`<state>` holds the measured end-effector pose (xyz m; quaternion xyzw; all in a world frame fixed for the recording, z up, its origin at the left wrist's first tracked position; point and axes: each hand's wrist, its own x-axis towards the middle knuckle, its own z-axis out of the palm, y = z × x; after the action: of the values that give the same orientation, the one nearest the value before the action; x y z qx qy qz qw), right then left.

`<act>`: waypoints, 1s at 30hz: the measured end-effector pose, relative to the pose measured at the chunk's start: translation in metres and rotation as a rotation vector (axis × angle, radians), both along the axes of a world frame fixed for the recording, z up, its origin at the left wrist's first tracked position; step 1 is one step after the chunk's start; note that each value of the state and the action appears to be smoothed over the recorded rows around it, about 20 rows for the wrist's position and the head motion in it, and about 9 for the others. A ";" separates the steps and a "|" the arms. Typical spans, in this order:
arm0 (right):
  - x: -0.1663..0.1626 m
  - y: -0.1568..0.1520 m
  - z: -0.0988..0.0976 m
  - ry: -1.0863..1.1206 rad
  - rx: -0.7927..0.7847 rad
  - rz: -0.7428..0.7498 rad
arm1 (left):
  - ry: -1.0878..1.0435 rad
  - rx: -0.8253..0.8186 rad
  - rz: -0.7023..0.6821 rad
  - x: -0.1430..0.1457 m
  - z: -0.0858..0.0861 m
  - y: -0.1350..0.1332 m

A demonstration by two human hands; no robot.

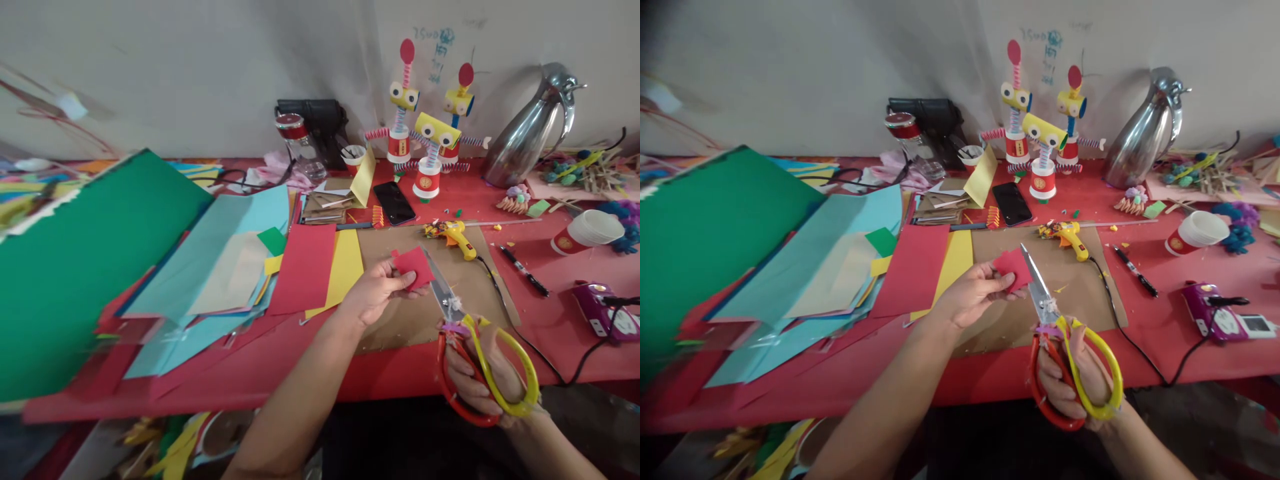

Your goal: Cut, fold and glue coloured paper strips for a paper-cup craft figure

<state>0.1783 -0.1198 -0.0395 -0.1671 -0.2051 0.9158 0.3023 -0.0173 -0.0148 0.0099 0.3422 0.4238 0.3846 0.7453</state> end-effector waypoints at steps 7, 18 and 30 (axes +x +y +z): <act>0.023 0.008 0.007 -0.280 0.034 -0.046 | 0.506 0.146 -0.119 0.018 -0.010 -0.006; 0.012 0.011 0.034 -0.709 0.219 -0.546 | 0.882 0.469 0.104 0.010 -0.010 0.002; -0.032 0.113 0.079 -0.915 0.772 -0.712 | 0.196 0.148 0.374 0.002 0.020 0.009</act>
<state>0.1467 -0.0065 0.0390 -0.4737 -0.5555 0.4602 0.5052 -0.0152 -0.0059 0.0303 0.3472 0.5207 0.5111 0.5892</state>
